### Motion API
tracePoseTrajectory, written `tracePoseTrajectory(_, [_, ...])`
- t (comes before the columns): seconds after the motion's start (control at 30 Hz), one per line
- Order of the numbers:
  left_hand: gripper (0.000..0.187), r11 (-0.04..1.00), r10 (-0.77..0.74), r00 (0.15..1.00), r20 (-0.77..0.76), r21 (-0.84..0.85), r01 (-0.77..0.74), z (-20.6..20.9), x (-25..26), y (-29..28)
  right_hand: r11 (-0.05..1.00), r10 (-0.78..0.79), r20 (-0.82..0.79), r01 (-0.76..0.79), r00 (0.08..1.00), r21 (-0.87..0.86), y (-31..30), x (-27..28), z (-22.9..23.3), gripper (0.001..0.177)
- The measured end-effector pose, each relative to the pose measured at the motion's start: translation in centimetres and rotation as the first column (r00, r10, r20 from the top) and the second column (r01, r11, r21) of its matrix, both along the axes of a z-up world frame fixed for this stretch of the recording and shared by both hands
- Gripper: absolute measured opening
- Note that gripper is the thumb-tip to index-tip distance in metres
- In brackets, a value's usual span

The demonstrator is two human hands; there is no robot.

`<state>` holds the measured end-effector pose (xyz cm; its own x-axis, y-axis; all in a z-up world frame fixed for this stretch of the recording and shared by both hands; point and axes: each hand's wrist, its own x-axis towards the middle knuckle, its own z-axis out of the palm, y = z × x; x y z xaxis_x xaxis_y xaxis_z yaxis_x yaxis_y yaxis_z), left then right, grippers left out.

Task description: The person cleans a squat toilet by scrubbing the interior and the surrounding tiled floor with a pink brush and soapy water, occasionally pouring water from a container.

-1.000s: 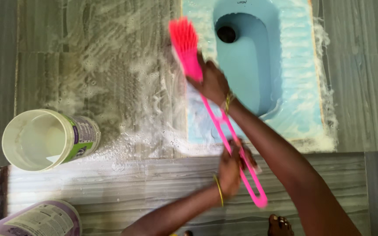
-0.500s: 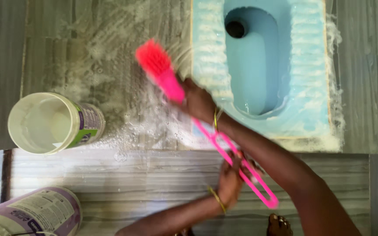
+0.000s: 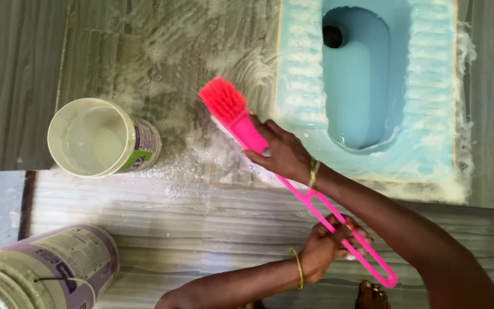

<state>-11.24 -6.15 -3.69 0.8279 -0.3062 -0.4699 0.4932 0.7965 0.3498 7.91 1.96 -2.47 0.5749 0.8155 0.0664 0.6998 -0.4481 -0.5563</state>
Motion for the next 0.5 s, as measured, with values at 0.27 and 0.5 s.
tracePoseTrajectory(0.27, [0.016,0.994,0.101,0.994,0.028,0.035,-0.102,-2.1,3.7,1.4,0.965,-0.189,-0.037,0.179,0.981,-0.191,3.8,5.5,1.6,0.090])
tracePoseTrajectory(0.5, [0.013,0.999,-0.043,0.997,-0.058,-0.027,0.041,-2.5,-1.3,-2.7,0.976,-0.120,-0.155,0.088,0.981,-0.197,-0.9,-2.4,0.7,0.084])
